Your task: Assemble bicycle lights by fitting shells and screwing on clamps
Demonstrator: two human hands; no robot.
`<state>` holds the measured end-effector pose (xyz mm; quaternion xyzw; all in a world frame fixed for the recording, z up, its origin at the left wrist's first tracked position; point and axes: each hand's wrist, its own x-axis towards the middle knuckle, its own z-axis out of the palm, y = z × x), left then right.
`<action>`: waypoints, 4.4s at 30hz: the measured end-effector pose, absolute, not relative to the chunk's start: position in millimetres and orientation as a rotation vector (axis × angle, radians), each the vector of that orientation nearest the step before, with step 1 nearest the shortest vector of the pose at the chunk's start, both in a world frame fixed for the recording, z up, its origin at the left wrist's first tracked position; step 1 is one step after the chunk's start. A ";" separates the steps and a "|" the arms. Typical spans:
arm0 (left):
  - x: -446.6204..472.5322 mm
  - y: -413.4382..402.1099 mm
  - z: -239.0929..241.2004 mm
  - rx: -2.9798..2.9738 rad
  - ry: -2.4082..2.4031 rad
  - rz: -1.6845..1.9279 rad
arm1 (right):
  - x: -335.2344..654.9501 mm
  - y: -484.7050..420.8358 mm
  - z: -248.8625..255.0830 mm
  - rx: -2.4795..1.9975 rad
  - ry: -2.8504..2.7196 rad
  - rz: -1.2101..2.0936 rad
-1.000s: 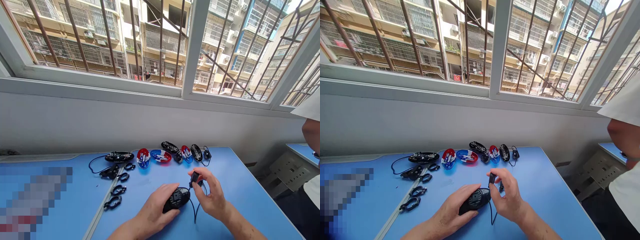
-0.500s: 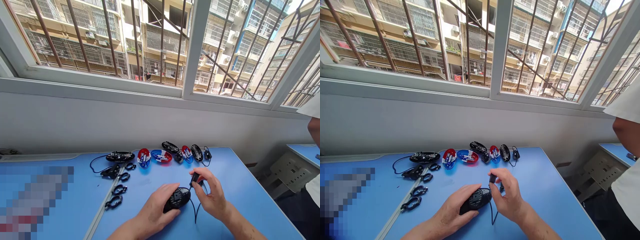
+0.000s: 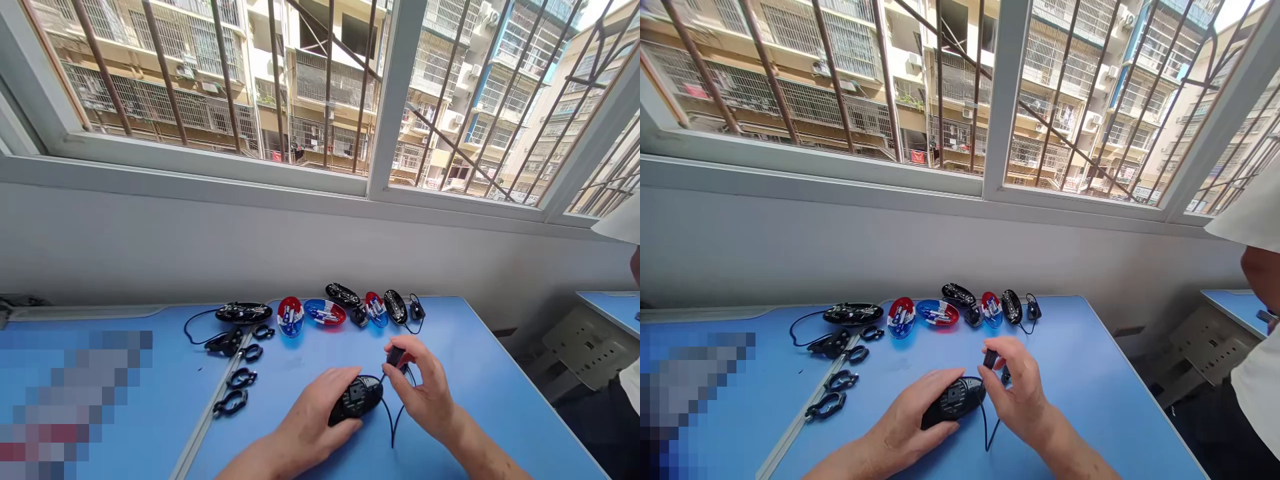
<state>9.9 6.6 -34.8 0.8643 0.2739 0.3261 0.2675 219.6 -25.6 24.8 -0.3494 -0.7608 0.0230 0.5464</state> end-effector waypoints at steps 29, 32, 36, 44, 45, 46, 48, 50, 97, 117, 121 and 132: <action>10.9 4.9 -33.6 2.337 0.740 0.902 | 218.2 -28.1 24.2 -0.776 -1.859 0.070; 10.3 3.9 -30.3 2.339 0.736 0.898 | 217.6 -28.3 26.7 -0.783 -1.864 0.061; 10.2 4.1 -26.8 2.342 0.753 0.879 | 216.7 -27.0 29.1 -0.810 -1.850 0.044; 11.3 2.5 -21.5 2.338 0.775 0.854 | 216.3 -28.3 25.7 -0.770 -1.865 0.041; 11.3 2.5 -21.0 2.338 0.770 0.856 | 216.3 -28.9 25.3 -0.776 -1.862 0.043; 11.3 2.7 -20.7 2.339 0.765 0.859 | 216.3 -29.4 25.1 -0.782 -1.860 0.046; 11.4 3.2 -20.7 2.341 0.758 0.868 | 216.4 -29.6 24.9 -0.790 -1.862 0.049; 11.3 3.8 -21.5 2.344 0.760 0.875 | 216.7 -28.8 25.1 -0.799 -1.866 0.055; 10.7 0.9 -20.2 2.350 0.831 0.900 | 222.4 -24.2 24.7 -0.777 -1.835 0.021; 10.8 -1.5 -13.1 2.139 0.865 0.775 | 229.0 -27.1 29.3 -0.859 -1.587 0.135; 13.6 -0.3 -5.6 2.070 0.872 0.788 | 235.5 -27.5 33.7 -0.877 -1.515 0.180; 9.8 5.1 -16.1 2.302 0.943 0.965 | 231.4 -10.9 30.1 -0.984 -1.468 0.151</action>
